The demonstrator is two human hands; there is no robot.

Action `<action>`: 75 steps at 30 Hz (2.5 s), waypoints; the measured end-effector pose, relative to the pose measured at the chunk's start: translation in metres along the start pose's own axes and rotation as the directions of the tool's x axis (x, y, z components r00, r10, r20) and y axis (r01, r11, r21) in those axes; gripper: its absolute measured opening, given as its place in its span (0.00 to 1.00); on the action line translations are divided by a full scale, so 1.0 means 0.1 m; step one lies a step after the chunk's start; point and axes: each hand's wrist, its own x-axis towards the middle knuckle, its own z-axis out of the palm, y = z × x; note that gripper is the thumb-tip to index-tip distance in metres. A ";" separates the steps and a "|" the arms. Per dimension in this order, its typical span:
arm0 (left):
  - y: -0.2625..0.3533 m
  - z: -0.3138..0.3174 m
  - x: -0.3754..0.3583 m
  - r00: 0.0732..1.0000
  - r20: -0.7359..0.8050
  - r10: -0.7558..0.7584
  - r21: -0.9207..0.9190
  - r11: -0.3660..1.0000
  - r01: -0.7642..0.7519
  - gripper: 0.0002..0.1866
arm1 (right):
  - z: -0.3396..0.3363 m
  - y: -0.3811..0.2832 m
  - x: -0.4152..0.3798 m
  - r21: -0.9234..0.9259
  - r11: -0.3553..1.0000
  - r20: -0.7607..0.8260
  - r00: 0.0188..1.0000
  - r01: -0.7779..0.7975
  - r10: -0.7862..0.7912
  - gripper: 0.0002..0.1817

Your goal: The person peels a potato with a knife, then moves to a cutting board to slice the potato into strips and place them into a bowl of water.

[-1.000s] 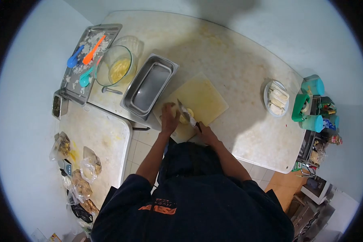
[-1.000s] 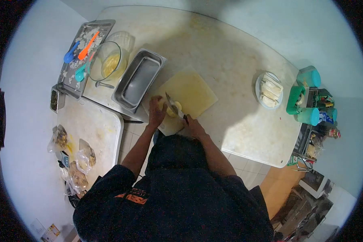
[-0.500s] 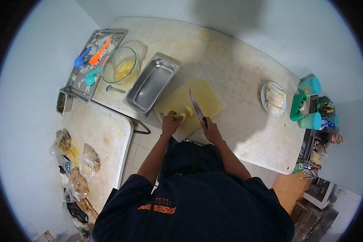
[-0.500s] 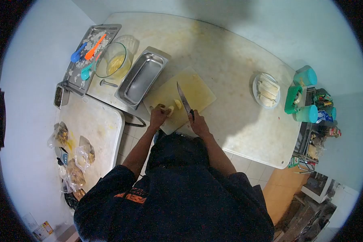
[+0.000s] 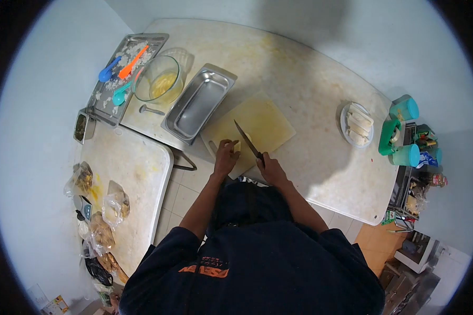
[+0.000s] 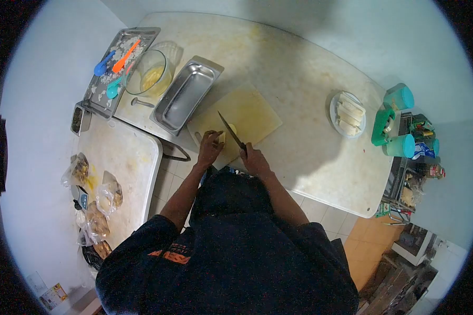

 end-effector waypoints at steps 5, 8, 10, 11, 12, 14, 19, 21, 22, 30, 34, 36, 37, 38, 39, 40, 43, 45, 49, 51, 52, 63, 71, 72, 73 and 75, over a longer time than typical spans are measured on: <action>0.02 0.13 0.02 0.996 0.003 -0.093 0.062 0.994 0.093 0.19 | 0.06 -0.01 -0.02 -0.010 0.997 -0.050 0.996 0.077 -0.077 0.15; 0.02 0.31 -0.03 0.984 -0.115 -0.138 0.113 0.982 0.151 0.18 | 0.07 -0.03 -0.05 0.013 0.992 -0.107 0.987 0.123 -0.121 0.15; -0.05 0.39 -0.03 0.966 -0.133 -0.223 0.114 0.964 0.239 0.18 | 0.08 -0.01 -0.04 0.025 0.988 -0.132 0.980 0.152 -0.148 0.14; -0.09 0.42 -0.04 0.948 -0.115 -0.298 0.096 0.946 0.309 0.17 | 0.09 0.01 -0.05 0.019 0.986 -0.134 0.978 0.163 -0.159 0.14; -0.08 0.42 -0.06 0.923 -0.097 -0.373 0.080 0.921 0.380 0.17 | 0.10 0.02 -0.07 0.013 0.985 -0.133 0.976 0.175 -0.172 0.14; -0.07 0.42 -0.08 0.888 -0.099 -0.449 -0.008 0.893 0.451 0.19 | 0.10 0.05 -0.11 -0.025 0.992 -0.054 0.991 0.120 -0.121 0.14; 0.37 0.25 -0.04 0.970 -0.030 -0.242 0.140 0.960 0.244 0.27 | 0.04 0.00 -0.20 0.001 1.000 -0.054 0.998 0.019 -0.018 0.15; 0.41 0.23 -0.04 0.983 0.107 -0.151 0.165 0.977 0.132 0.30 | 0.09 0.10 -0.17 0.022 0.996 -0.136 0.987 0.084 -0.080 0.16; 0.32 0.27 -0.04 0.986 0.093 -0.135 0.174 0.978 0.117 0.31 | 0.08 0.08 -0.15 0.032 0.994 -0.166 0.981 0.107 -0.100 0.15; -0.03 0.29 0.00 0.963 -0.122 -0.240 0.149 0.955 0.257 0.31 | 0.10 -0.04 -0.15 0.011 0.990 -0.116 0.984 0.141 -0.139 0.16; -0.06 0.24 -0.02 0.914 -0.170 -0.368 0.006 0.927 0.375 0.26 | 0.08 -0.11 -0.18 -0.137 0.988 -0.033 0.997 0.071 -0.076 0.15; -0.09 0.22 -0.05 0.900 -0.171 -0.402 0.005 0.913 0.409 0.22 | 0.05 -0.13 -0.19 -0.187 0.981 -0.005 0.998 0.059 -0.061 0.14; -0.11 0.22 -0.06 0.901 -0.178 -0.395 -0.019 0.917 0.398 0.20 | 0.05 -0.13 -0.19 -0.206 0.977 0.008 0.999 0.054 -0.053 0.15; -0.12 0.24 -0.05 0.903 -0.186 -0.386 -0.043 0.922 0.385 0.18 | 0.04 -0.14 -0.18 -0.225 0.973 0.021 0.999 0.049 -0.046 0.15; -0.15 0.26 -0.04 0.906 -0.193 -0.376 -0.067 0.926 0.371 0.16 | 0.04 -0.13 -0.18 -0.244 0.969 0.030 0.999 0.043 -0.037 0.15; -0.18 0.27 -0.03 0.907 -0.185 -0.377 -0.075 0.926 0.370 0.16 | 0.05 -0.13 -0.18 -0.247 0.967 0.033 0.998 0.058 -0.051 0.15; -0.21 0.31 -0.02 0.909 -0.172 -0.379 -0.067 0.925 0.373 0.15 | 0.11 -0.10 -0.19 -0.295 0.951 0.040 0.995 0.096 -0.088 0.15; -0.20 0.30 -0.03 0.910 -0.173 -0.377 -0.011 0.925 0.381 0.16 | 0.17 -0.08 -0.18 -0.369 0.923 0.040 0.994 0.110 -0.103 0.14; -0.10 0.26 0.00 0.898 -0.165 -0.408 -0.055 0.913 0.405 0.16 | 0.20 -0.02 -0.18 -0.382 0.913 0.017 0.989 0.142 -0.147 0.14; -0.03 0.23 0.01 0.885 -0.158 -0.438 -0.084 0.899 0.430 0.16 | 0.18 -0.04 -0.18 -0.367 0.918 0.019 0.988 0.148 -0.152 0.13; -0.05 0.23 0.00 0.888 -0.156 -0.433 -0.082 0.901 0.425 0.16 | 0.17 -0.06 -0.19 -0.358 0.923 0.025 0.989 0.144 -0.145 0.13; 0.07 0.18 0.02 0.881 -0.177 -0.439 -0.009 0.896 0.444 0.14 | 0.14 -0.14 -0.16 -0.371 0.924 0.097 0.993 0.093 -0.061 0.13; 0.17 0.12 0.04 0.873 -0.151 -0.464 -0.054 0.886 0.461 0.14 | 0.16 -0.10 -0.13 -0.415 0.903 0.122 0.990 0.116 -0.071 0.12; 0.21 0.12 0.04 0.871 -0.155 -0.467 -0.052 0.884 0.465 0.14 | 0.16 -0.10 -0.13 -0.418 0.902 0.127 0.990 0.110 -0.062 0.12; 0.16 0.13 0.04 0.875 -0.156 -0.458 -0.046 0.888 0.457 0.14 | 0.16 -0.10 -0.13 -0.421 0.900 0.128 0.990 0.114 -0.065 0.12; 0.05 0.17 0.04 0.885 -0.159 -0.438 -0.033 0.898 0.439 0.15 | 0.14 -0.11 -0.13 -0.427 0.896 0.128 0.989 0.121 -0.073 0.12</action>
